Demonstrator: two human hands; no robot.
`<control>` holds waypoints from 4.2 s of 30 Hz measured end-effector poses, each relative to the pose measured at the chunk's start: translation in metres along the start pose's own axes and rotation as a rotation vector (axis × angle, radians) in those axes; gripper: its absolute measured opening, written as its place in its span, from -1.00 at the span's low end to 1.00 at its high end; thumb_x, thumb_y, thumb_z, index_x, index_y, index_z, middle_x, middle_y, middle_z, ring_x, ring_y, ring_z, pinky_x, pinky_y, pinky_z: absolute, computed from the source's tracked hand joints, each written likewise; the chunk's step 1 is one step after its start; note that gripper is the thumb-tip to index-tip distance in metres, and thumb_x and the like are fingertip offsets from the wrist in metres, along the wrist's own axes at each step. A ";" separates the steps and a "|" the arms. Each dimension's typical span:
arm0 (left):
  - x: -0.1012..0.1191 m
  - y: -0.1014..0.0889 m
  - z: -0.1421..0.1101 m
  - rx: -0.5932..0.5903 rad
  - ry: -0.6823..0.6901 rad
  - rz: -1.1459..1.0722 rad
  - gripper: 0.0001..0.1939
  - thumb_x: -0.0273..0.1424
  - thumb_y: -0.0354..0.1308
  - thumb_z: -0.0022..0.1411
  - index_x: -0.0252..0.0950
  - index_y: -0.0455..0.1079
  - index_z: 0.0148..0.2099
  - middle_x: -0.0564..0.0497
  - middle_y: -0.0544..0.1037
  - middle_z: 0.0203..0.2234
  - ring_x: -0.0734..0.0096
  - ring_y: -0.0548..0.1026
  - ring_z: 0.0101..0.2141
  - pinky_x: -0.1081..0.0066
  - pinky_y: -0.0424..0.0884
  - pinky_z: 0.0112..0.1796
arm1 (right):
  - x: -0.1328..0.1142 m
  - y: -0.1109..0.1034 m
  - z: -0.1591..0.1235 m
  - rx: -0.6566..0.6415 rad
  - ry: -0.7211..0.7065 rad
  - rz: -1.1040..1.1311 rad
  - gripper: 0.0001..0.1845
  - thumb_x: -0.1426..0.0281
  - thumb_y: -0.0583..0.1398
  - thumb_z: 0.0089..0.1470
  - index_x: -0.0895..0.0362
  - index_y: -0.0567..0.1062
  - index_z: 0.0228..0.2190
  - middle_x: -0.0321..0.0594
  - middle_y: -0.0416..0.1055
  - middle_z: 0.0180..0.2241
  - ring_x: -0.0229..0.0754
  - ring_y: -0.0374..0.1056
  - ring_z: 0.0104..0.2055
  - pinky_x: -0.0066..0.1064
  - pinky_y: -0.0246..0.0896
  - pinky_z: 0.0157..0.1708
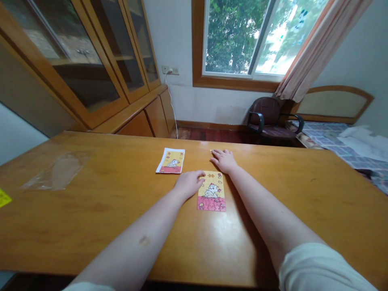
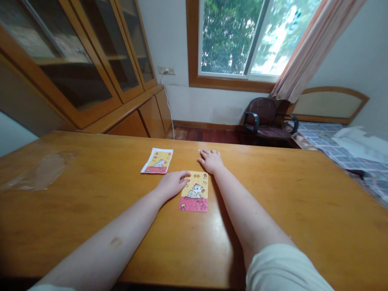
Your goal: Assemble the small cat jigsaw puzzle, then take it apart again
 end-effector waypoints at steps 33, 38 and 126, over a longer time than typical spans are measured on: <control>0.002 -0.004 -0.001 -0.026 -0.023 -0.001 -0.70 -0.25 0.05 0.24 -0.10 0.45 0.00 0.03 0.61 -0.27 0.27 0.53 -0.23 0.40 0.35 -0.22 | 0.026 -0.026 -0.077 -0.063 0.032 0.346 -0.85 0.41 0.22 0.08 0.13 0.56 -0.27 -0.17 0.43 -0.24 -0.23 0.37 -0.23 -0.45 0.23 -0.17; 0.002 -0.003 -0.001 -0.020 -0.013 -0.001 -0.70 -0.25 0.05 0.24 -0.11 0.45 -0.01 0.04 0.61 -0.27 0.28 0.54 -0.24 0.40 0.35 -0.26 | 0.022 -0.027 -0.074 -0.079 0.098 0.295 -0.89 0.39 0.23 0.08 0.15 0.56 -0.35 -0.16 0.45 -0.28 -0.22 0.37 -0.26 -0.46 0.22 -0.24; 0.005 -0.001 -0.004 -0.026 0.108 0.139 -0.61 -0.22 -0.07 0.31 -0.04 0.41 0.11 -0.03 0.59 -0.15 0.19 0.53 -0.15 0.30 0.37 -0.16 | -0.042 -0.039 -0.087 -0.305 -0.082 0.103 -0.49 0.01 0.02 0.18 -0.02 0.44 0.02 -0.14 0.56 -0.21 -0.07 0.46 -0.18 -0.38 0.21 -0.26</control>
Point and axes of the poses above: each hand's wrist, its own z-axis towards the middle knuckle, its own y-axis out of the palm, x = y × z, the point moved 1 cm from there along z, towards the middle knuckle
